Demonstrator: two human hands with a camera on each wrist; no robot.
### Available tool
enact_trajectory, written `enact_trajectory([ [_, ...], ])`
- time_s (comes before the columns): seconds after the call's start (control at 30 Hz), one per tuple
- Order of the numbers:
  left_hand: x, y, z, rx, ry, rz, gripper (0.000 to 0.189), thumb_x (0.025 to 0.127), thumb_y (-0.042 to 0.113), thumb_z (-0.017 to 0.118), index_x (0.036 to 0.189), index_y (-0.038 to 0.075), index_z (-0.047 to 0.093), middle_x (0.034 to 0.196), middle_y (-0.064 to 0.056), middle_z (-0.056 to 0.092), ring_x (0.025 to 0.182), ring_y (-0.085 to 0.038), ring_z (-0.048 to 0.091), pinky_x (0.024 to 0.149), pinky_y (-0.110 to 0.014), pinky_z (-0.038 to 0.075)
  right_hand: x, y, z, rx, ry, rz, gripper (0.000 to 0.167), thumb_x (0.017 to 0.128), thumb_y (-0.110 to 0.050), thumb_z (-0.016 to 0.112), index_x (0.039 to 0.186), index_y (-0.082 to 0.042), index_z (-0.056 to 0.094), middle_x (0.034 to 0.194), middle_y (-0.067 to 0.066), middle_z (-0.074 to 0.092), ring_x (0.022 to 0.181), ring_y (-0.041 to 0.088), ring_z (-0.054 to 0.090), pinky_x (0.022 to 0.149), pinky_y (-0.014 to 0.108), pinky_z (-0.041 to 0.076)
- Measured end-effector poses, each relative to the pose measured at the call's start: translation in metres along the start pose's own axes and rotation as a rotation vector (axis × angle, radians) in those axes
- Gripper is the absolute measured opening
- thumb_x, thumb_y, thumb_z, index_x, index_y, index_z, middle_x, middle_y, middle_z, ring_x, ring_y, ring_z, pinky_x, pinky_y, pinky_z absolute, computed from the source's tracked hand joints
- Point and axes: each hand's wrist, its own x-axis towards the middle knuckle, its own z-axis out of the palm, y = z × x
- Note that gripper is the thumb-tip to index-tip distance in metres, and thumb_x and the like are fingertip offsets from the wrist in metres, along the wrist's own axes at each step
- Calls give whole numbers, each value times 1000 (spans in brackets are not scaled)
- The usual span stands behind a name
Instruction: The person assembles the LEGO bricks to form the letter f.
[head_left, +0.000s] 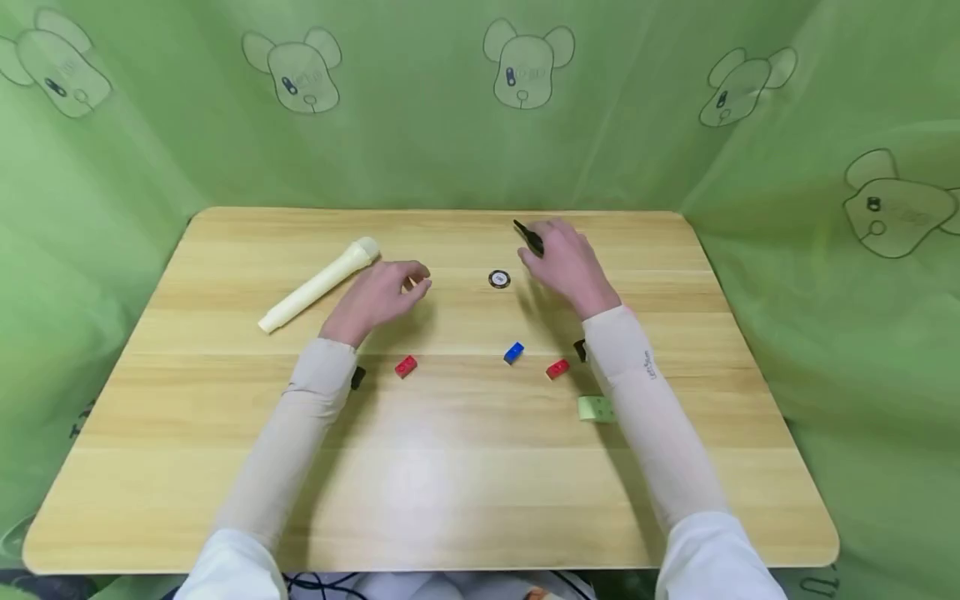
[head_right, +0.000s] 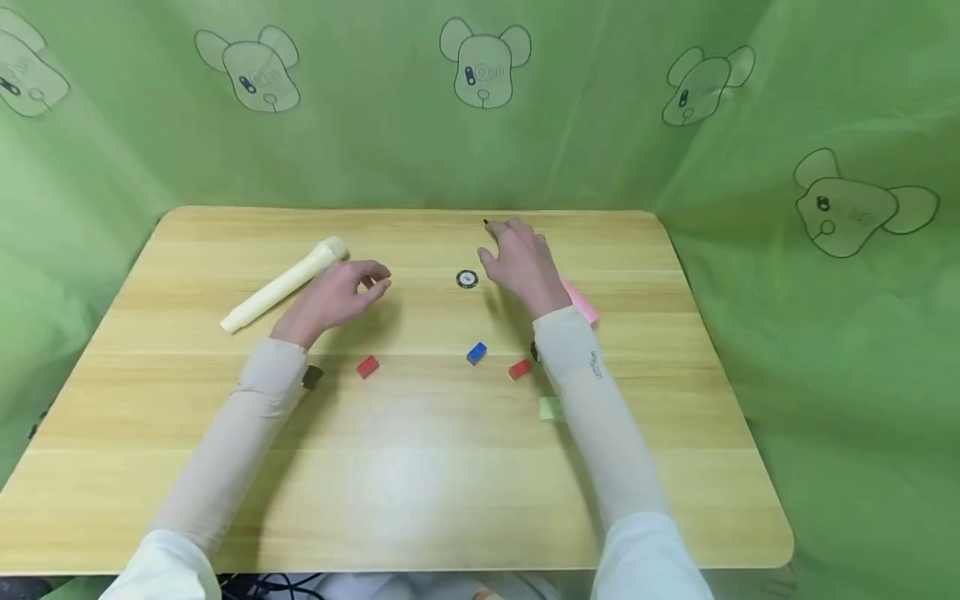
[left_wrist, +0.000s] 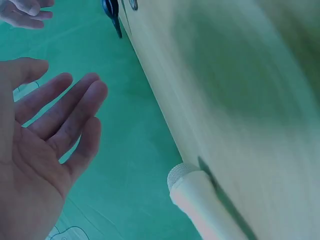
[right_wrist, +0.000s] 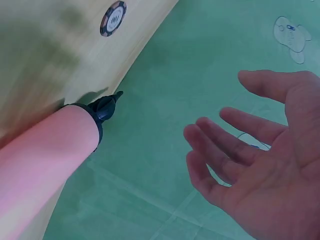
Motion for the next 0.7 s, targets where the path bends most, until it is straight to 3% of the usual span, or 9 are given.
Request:
enact_trajectory([
  [0.2, -32, -5, 12, -74, -119, -75, 44, 98, 32, 57, 135, 8, 59, 129, -10, 63, 118, -27, 59, 101, -45, 46, -19, -3, 3, 15, -61, -6, 54, 100, -29, 60, 144, 0, 47, 140, 23, 53, 125, 40, 52, 105, 55, 40],
  [0.33, -49, -7, 13, -104, -195, -78, 56, 94, 32, 66, 143, 9, 52, 140, -12, 56, 128, -31, 52, 107, -48, 40, -32, -7, 1, 20, -143, -1, 52, 99, -25, 63, 144, -3, 49, 131, 21, 60, 110, 37, 62, 91, 52, 49],
  [0.43, -59, -7, 16, -139, -245, -79, 65, 90, 34, 74, 145, 8, 50, 143, -14, 54, 133, -32, 48, 110, -49, 37, -44, -7, 3, 20, -226, 28, 53, 98, -24, 64, 145, -4, 48, 130, 20, 61, 109, 35, 62, 88, 49, 51],
  [0.57, -72, -9, 24, -157, -292, -88, 77, 81, 33, 84, 145, 6, 50, 145, -15, 52, 131, -33, 50, 110, -48, 38, -57, -6, 10, -4, -293, 59, 57, 96, -26, 67, 145, -4, 47, 132, 19, 61, 113, 35, 61, 87, 48, 51],
  [0.7, -81, -12, 28, -127, -309, -72, 77, 77, 23, 87, 143, 7, 52, 145, -17, 49, 122, -34, 53, 105, -50, 42, -66, -3, 16, -40, -323, 83, 59, 94, -27, 70, 143, -2, 49, 132, 21, 61, 116, 36, 60, 87, 50, 51],
])
